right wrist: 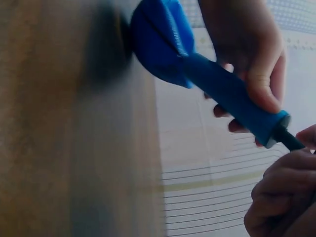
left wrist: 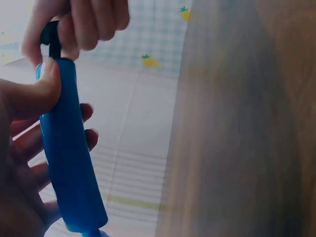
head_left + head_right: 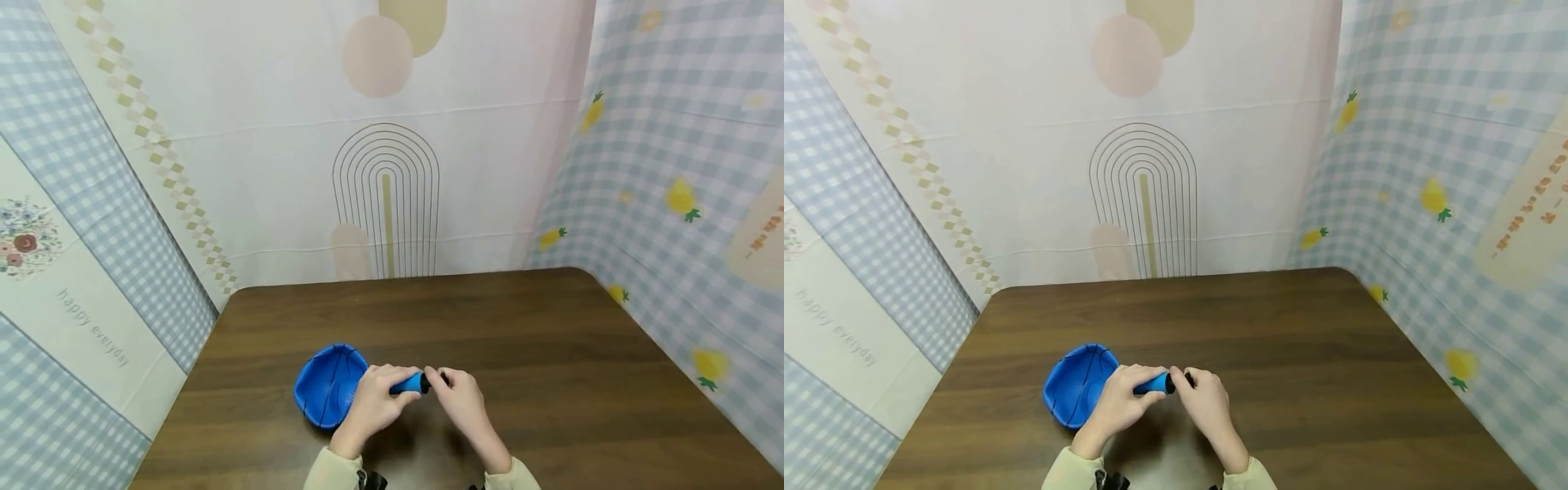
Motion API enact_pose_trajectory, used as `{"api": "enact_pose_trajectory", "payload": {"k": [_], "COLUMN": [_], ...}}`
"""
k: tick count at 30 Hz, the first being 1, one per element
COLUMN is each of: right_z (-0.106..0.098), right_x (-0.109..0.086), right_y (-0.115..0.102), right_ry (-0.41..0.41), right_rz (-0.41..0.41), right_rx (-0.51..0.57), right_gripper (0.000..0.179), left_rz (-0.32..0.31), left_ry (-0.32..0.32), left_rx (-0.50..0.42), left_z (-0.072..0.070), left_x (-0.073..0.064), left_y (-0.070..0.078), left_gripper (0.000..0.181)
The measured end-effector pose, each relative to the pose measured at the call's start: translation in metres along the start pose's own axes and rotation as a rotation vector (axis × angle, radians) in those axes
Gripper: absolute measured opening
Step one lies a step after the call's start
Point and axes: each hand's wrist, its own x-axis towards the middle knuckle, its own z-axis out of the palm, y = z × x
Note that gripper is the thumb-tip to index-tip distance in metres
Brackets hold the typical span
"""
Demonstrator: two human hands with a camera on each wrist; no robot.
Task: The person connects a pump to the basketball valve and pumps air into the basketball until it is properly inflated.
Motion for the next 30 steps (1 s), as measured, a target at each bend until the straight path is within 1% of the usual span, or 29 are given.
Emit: {"api": "enact_pose_trajectory", "payload": {"k": [3, 5, 7, 9, 12, 17, 19, 22, 24, 26, 28, 30], "right_z": [0.001, -0.001, -0.003, -0.007, -0.014, -0.030, -0.036, -0.041, -0.040, -0.035, -0.028, -0.018], "right_x": [0.001, 0.001, 0.002, 0.002, 0.003, 0.005, 0.005, 0.004, 0.002, 0.001, 0.001, 0.003], "right_y": [0.008, 0.010, 0.010, 0.009, 0.007, 0.006, 0.007, 0.008, 0.009, 0.009, 0.009, 0.009], "right_ry": [-0.067, -0.105, -0.128, -0.130, -0.079, 0.050, 0.073, 0.080, 0.085, 0.083, 0.053, -0.008], "right_rz": [-0.017, -0.027, -0.036, -0.045, -0.058, -0.079, -0.086, -0.075, -0.050, -0.026, -0.005, 0.006], "right_rx": [0.023, 0.011, -0.018, -0.045, -0.075, -0.062, -0.065, -0.055, 0.005, 0.097, 0.189, 0.247], "right_gripper": [0.048, 0.051, 0.054, 0.056, 0.057, 0.059, 0.060, 0.060, 0.060, 0.061, 0.062, 0.061], "left_rz": [0.031, 0.041, 0.046, 0.044, 0.033, -0.031, -0.061, -0.091, -0.104, -0.110, -0.104, -0.093], "left_ry": [0.007, 0.009, 0.009, 0.000, -0.003, 0.009, 0.001, -0.019, -0.030, -0.037, -0.039, -0.046], "left_rx": [0.034, 0.047, 0.048, 0.044, 0.044, 0.044, 0.040, 0.018, 0.000, -0.037, -0.073, -0.103], "left_z": [-0.002, -0.004, -0.004, -0.006, -0.009, -0.019, -0.022, -0.023, -0.022, -0.019, -0.016, -0.012], "left_x": [-0.001, -0.001, -0.002, -0.001, 0.000, 0.002, 0.001, 0.000, 0.000, 0.000, 0.002, 0.003], "left_y": [-0.003, -0.006, -0.008, -0.010, -0.013, -0.019, -0.021, -0.021, -0.020, -0.016, -0.012, -0.007], "left_gripper": [0.034, 0.034, 0.034, 0.033, 0.033, 0.036, 0.036, 0.036, 0.035, 0.035, 0.034, 0.033]}}
